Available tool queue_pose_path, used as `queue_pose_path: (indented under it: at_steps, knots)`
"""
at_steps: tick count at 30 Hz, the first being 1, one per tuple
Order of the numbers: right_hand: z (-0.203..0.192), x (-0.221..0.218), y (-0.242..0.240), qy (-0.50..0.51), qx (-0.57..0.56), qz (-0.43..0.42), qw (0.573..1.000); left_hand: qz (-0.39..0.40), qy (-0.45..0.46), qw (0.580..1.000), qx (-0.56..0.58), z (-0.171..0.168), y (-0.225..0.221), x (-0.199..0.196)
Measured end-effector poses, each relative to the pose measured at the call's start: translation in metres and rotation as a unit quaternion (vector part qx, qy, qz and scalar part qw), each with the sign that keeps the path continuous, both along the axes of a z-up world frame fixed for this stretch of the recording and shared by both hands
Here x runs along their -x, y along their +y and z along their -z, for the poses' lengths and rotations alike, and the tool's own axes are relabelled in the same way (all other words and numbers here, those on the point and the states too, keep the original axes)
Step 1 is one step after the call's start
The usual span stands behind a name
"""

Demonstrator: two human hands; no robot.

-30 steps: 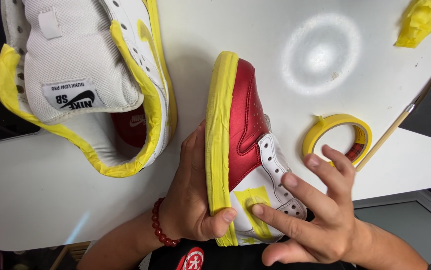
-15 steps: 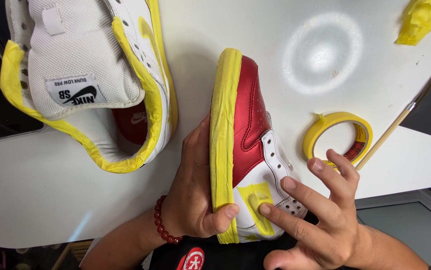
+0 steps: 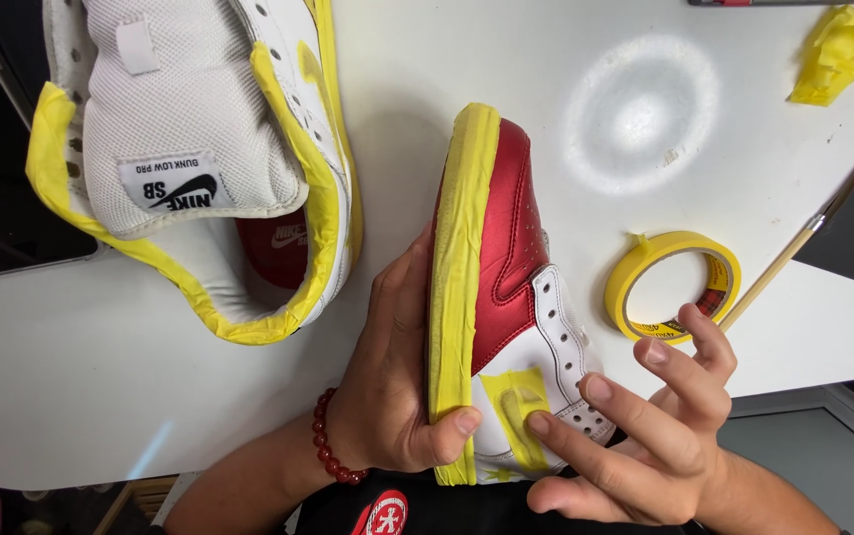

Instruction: Applying masking tape and painting a yellow star design on a sneaker.

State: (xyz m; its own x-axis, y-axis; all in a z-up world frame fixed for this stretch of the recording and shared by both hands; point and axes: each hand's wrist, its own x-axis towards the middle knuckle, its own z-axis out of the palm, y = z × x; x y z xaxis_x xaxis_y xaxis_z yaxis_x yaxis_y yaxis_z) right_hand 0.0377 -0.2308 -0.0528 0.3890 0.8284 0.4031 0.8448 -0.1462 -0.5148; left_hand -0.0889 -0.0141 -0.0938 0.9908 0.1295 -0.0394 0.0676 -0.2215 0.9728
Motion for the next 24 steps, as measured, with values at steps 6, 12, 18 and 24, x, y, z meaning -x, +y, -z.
queue_pose_path:
  at_steps: [6, 12, 18, 24]
  knots:
    - [0.006, 0.003, -0.001, -0.018, -0.021, 0.041, 0.999, 0.000, 0.001, 1.000, -0.004, 0.002, 0.001, 0.002]
    - [0.003, 0.002, -0.004, -0.029, 0.006, -0.003, 1.000, -0.002, -0.005, 1.000, 0.014, 0.004, 0.000, 0.002]
    - [-0.003, -0.011, 0.003, -0.062, 0.029, -0.028, 0.997, -0.003, 0.002, 1.000, 0.008, -0.004, 0.001, -0.004]
    - [-0.005, -0.016, -0.002, -0.088, 0.028, -0.099, 0.991, -0.005, -0.015, 1.000, -0.009, 0.001, 0.001, 0.003]
